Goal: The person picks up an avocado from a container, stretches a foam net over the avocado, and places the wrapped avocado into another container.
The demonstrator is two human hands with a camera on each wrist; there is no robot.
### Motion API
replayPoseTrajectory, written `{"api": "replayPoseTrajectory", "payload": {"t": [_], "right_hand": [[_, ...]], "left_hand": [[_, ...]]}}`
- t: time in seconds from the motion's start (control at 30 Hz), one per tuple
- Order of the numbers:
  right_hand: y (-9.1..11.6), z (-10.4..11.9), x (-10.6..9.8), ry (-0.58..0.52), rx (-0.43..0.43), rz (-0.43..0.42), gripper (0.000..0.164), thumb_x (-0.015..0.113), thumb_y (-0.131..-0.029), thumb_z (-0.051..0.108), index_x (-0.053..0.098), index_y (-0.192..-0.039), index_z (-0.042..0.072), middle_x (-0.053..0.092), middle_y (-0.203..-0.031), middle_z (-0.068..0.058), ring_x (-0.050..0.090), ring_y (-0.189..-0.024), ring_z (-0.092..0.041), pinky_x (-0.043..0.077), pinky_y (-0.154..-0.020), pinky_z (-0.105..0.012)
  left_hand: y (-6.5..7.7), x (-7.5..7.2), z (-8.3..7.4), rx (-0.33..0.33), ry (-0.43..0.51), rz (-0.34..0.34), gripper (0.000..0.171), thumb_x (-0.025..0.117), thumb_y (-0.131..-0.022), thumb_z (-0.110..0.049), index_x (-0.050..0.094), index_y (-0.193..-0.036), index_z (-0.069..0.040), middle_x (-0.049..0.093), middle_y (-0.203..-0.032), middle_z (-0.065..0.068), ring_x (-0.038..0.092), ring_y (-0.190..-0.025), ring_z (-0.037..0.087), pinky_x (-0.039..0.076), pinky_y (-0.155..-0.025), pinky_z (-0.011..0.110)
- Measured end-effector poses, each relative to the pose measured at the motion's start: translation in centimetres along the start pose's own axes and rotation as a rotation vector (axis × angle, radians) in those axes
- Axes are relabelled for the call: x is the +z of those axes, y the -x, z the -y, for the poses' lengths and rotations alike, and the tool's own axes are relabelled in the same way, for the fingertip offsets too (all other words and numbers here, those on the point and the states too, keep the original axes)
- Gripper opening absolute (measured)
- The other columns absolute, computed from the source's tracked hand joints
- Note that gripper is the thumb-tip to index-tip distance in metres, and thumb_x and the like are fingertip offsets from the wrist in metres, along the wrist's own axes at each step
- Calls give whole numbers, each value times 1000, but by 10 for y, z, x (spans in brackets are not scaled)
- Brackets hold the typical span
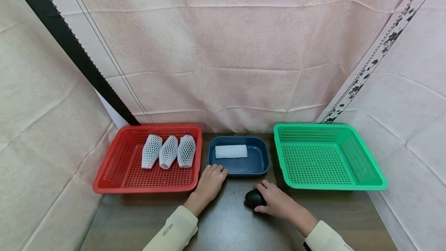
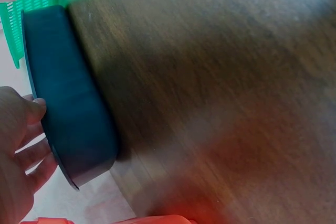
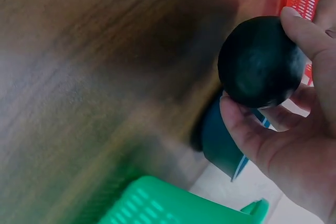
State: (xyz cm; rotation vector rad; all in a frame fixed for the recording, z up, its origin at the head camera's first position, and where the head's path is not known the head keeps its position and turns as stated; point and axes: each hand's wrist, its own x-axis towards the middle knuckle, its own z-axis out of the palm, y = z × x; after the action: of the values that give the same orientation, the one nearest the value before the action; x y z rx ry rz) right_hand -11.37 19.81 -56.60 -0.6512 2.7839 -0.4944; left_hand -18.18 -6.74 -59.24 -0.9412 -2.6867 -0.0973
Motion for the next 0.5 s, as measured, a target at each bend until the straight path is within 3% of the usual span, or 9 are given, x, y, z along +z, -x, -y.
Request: {"api": "replayPoseTrajectory", "payload": {"t": [0.23,0.5], "right_hand": [[-3,0,9,-39,61,59,59,84,-85,40,61,-130,9,60,-119,-8,61,-100,-24,55,-86,-47],[-6,2,10,-47,92,54,59,84,-86,39,61,-131,9,61,-121,-10,62,-102,-26,55,-88,-49]], "left_hand": [[-1,0,0,9,5,-17,16,70,-98,-11,76,-111,-17,74,-100,2,64,-90,18,49,-74,32],[0,0,1,9,5,-15,16,70,-98,-12,76,-112,-18,74,-101,2,65,-91,18,50,-74,31]]}}
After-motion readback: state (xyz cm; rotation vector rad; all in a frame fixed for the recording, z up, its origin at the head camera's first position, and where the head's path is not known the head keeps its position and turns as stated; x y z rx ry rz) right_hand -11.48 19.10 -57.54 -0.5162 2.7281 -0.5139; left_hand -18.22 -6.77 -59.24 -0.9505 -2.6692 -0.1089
